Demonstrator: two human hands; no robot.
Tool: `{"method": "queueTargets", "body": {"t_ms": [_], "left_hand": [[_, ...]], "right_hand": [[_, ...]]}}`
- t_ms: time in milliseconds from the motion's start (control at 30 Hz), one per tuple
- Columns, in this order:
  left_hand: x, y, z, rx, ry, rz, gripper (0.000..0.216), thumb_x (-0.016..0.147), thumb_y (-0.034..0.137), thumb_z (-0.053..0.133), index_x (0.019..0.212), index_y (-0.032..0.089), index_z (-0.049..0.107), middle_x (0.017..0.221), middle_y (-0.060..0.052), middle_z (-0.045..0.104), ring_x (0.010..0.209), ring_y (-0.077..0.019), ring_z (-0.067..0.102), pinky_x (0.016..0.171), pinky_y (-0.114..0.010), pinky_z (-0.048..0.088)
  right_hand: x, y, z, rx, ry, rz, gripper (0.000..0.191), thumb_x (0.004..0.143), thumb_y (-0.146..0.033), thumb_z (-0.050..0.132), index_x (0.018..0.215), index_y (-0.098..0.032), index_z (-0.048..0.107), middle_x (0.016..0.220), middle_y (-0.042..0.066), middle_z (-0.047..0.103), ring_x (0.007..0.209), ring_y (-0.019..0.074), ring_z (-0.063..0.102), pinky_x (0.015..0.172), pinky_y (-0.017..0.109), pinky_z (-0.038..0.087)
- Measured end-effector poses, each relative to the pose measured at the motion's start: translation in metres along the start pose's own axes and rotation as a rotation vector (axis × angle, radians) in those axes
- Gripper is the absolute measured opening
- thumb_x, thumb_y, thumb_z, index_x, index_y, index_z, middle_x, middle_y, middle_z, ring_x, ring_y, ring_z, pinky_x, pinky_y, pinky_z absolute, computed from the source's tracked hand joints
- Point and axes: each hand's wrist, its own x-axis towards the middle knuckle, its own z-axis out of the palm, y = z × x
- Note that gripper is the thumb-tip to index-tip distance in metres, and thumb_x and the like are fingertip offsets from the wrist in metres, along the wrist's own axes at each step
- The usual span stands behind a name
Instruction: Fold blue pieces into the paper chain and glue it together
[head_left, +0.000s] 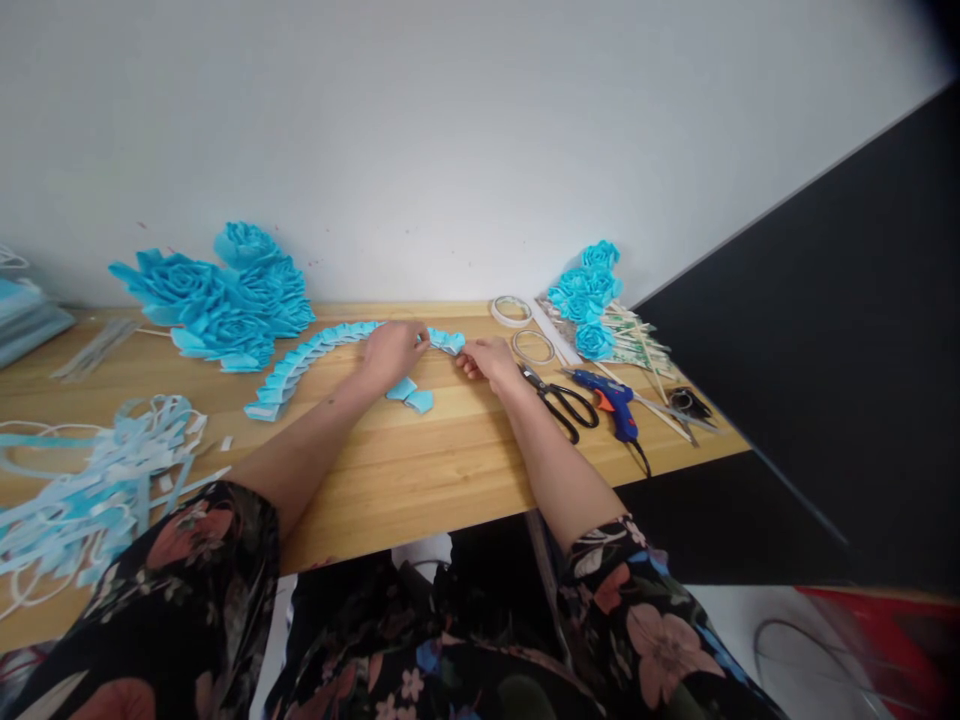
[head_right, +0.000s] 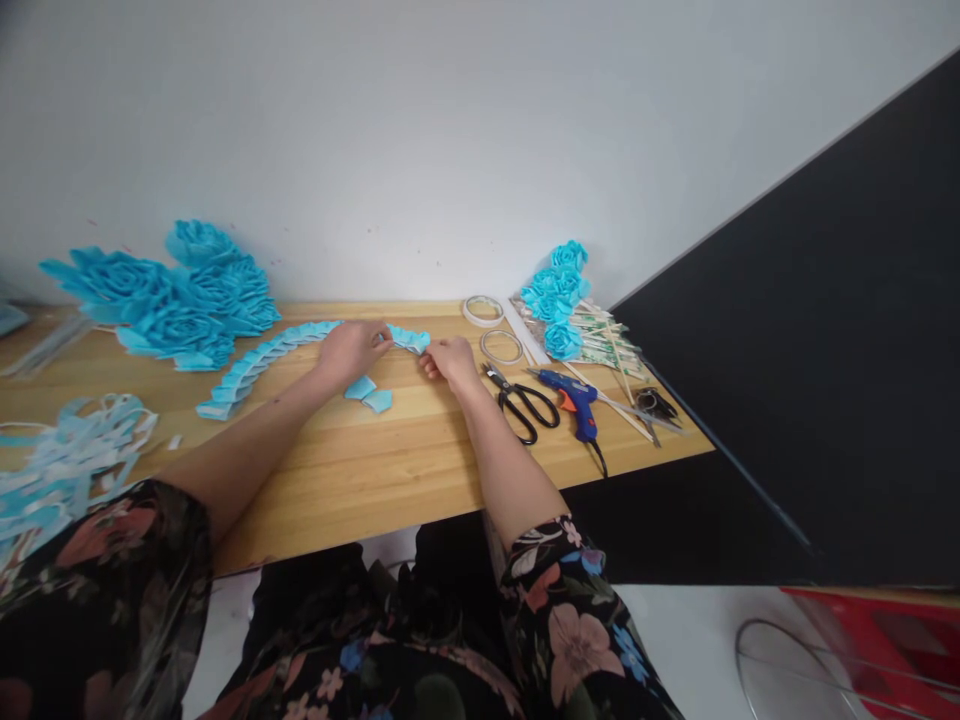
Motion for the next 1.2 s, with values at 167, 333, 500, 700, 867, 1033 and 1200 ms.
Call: {"method": "queueTargets", "body": {"t_ms": [167,333,500,700,867,1033,1200], "left_hand": [[-0.001,0.003,0.003,-0.011,-0.006,0.143,0.033,0.093,0.027,0.047,0.110,0.024,0.075,0.110,-0.009,0.076,0.098,-0.0251,0.069,0.080,-0.033,0.046],[-0.001,0.007,0.006,0.054,-0.042,0.205,0.039,0.090,0.020,0.045,0.112,0.029,0.077,0.105,-0.007,0.078,0.094,-0.0238,0.070,0.077,-0.031,0.046],[-0.001,0.010,0.008,0.115,-0.078,0.191,0.040,0.090,0.019,0.045,0.111,0.029,0.077,0.102,-0.007,0.078,0.093,-0.0241,0.070,0.077,-0.031,0.045],[-0.002,0.014,0.006,0.148,-0.117,0.161,0.041,0.090,0.019,0.044,0.113,0.030,0.075,0.104,-0.007,0.077,0.094,-0.0246,0.070,0.076,-0.030,0.045],[-0.001,0.014,0.004,0.153,-0.136,0.166,0.042,0.091,0.020,0.044,0.117,0.031,0.074,0.104,-0.007,0.077,0.095,-0.0248,0.070,0.077,-0.031,0.046],[0.000,0.009,0.007,0.131,-0.107,0.193,0.044,0.090,0.020,0.044,0.121,0.034,0.072,0.104,-0.006,0.077,0.094,-0.0234,0.070,0.078,-0.029,0.046],[-0.001,0.008,0.006,0.118,-0.103,0.231,0.040,0.091,0.022,0.043,0.113,0.031,0.075,0.100,-0.006,0.078,0.090,-0.0232,0.070,0.076,-0.029,0.046]], "right_hand": [[0.001,0.000,0.000,-0.011,-0.001,0.003,0.026,0.078,-0.004,0.058,0.054,-0.014,0.060,0.050,0.001,0.063,0.036,0.0061,0.050,0.035,0.016,0.041],[0.000,0.000,-0.001,-0.024,-0.001,0.000,0.026,0.081,-0.005,0.056,0.056,-0.013,0.060,0.051,0.000,0.063,0.037,0.0055,0.050,0.036,0.015,0.042],[0.002,0.003,0.000,-0.033,-0.010,-0.001,0.026,0.083,-0.006,0.054,0.058,-0.013,0.061,0.050,-0.001,0.063,0.037,0.0055,0.050,0.037,0.015,0.043],[0.007,0.007,-0.002,-0.096,-0.031,-0.012,0.024,0.085,-0.011,0.052,0.064,-0.013,0.063,0.058,0.003,0.068,0.040,0.0069,0.053,0.042,0.017,0.045],[0.002,0.000,-0.010,-0.589,0.158,-0.231,0.026,0.092,-0.020,0.047,0.099,-0.013,0.071,0.076,0.008,0.074,0.063,0.0174,0.068,0.066,0.028,0.055],[-0.005,-0.011,-0.009,-0.934,0.176,-0.667,0.038,0.090,-0.008,0.043,0.117,-0.015,0.069,0.115,0.012,0.071,0.110,0.0257,0.062,0.097,0.037,0.047],[0.007,-0.013,-0.002,-1.056,0.015,-0.733,0.037,0.084,-0.001,0.045,0.102,-0.017,0.074,0.123,0.010,0.066,0.117,0.0247,0.053,0.101,0.036,0.043]]}}
